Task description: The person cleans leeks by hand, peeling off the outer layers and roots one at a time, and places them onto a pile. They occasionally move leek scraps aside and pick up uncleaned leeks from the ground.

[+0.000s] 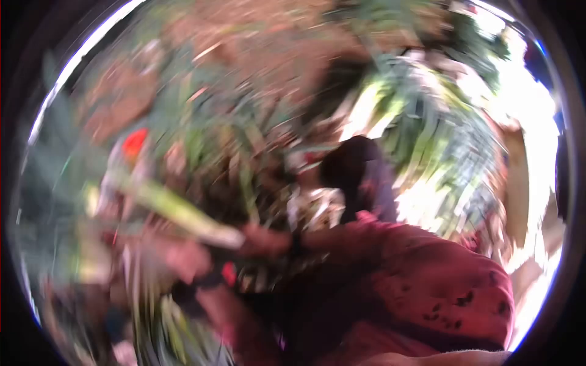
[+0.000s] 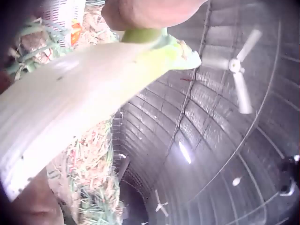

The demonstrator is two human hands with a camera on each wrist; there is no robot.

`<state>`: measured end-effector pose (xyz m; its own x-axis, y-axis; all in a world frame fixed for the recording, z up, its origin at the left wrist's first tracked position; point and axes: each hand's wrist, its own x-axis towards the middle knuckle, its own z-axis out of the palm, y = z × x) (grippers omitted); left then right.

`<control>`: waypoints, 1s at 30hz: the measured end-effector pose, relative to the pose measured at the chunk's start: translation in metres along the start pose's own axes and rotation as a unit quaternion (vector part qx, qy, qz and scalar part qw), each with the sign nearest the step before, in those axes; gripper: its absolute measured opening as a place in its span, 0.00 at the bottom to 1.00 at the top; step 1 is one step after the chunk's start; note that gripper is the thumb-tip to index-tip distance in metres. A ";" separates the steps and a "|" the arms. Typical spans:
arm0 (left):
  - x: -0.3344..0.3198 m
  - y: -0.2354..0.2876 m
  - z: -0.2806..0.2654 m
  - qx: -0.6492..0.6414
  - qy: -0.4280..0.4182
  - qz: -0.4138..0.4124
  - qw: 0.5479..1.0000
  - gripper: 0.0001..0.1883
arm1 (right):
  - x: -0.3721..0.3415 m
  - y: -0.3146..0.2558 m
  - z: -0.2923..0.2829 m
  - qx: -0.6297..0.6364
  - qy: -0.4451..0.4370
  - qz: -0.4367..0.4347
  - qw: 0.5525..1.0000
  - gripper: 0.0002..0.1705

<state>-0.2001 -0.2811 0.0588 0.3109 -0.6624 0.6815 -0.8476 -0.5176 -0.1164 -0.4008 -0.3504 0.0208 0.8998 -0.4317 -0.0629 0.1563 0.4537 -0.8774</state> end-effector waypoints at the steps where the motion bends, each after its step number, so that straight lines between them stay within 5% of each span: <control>1: 0.005 -0.002 0.000 -0.041 0.039 0.000 0.998 0.19 | 0.001 -0.021 0.009 -0.258 0.065 -0.150 0.952 0.24; 2: 0.015 0.000 -0.004 -0.192 0.051 -0.022 0.980 0.13 | 0.003 -0.036 0.007 -0.328 0.072 -0.112 0.935 0.28; 3: 0.021 0.001 -0.007 -0.344 0.040 -0.040 0.937 0.09 | 0.018 -0.016 0.014 -0.365 0.054 -0.248 0.896 0.27; 5: 0.001 0.021 0.015 -0.501 -0.079 -0.072 0.859 0.11 | 0.002 -0.082 0.024 -0.165 0.036 -0.142 0.975 0.14; 8: -0.023 0.042 0.027 -0.627 -0.250 -0.126 0.727 0.18 | 0.006 -0.088 0.020 -0.169 0.034 -0.116 0.978 0.10; 10: -0.019 0.046 0.019 -0.578 -0.479 -0.339 0.567 0.23 | 0.008 -0.094 0.015 -0.198 0.051 -0.143 0.968 0.14; 11: -0.002 0.039 0.009 -0.578 -0.478 -0.339 0.568 0.23 | 0.011 -0.090 0.013 -0.198 0.050 -0.144 0.968 0.14; 13: 0.051 0.022 -0.021 -0.434 -0.374 -0.220 0.790 0.24 | 0.018 -0.079 0.005 -0.286 0.091 -0.239 0.923 0.17; 15: 0.079 0.031 -0.042 -0.648 -0.120 -0.199 0.725 0.22 | 0.014 -0.080 0.013 -0.307 0.111 -0.203 0.923 0.18; 17: 0.111 0.050 -0.070 -0.743 -0.019 -0.186 0.643 0.25 | 0.012 -0.074 0.026 -0.324 0.122 -0.165 0.923 0.20; 19: 0.132 0.051 -0.088 -0.752 -0.058 -0.139 0.642 0.29 | 0.005 -0.066 0.034 -0.282 0.093 -0.148 0.943 0.22; 20: 0.134 0.052 -0.083 -0.833 -0.074 -0.161 0.524 0.28 | 0.001 -0.065 0.034 -0.285 0.087 -0.147 0.943 0.22; 21: 0.133 0.047 -0.080 -0.833 -0.067 -0.163 0.525 0.28 | -0.005 -0.065 0.030 -0.227 0.040 -0.095 0.968 0.20; 23: 0.131 0.038 -0.082 -0.886 -0.083 -0.168 0.425 0.27 | -0.016 -0.066 0.022 -0.104 -0.051 0.011 0.993 0.17; 28: 0.117 0.035 -0.059 -0.860 0.034 -0.232 0.453 0.07 | -0.028 -0.069 -0.003 -0.136 -0.074 0.047 0.987 0.16; 30: 0.116 0.033 -0.058 -0.846 0.041 -0.252 0.468 0.07 | -0.032 -0.075 -0.002 -0.169 -0.073 0.071 0.980 0.17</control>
<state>-0.2174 -0.3434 0.1756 0.6964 -0.6281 0.3471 0.1761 0.6185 0.7658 -0.4425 -0.3720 0.0876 0.9554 -0.2554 -0.1485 -0.0962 0.2064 -0.9737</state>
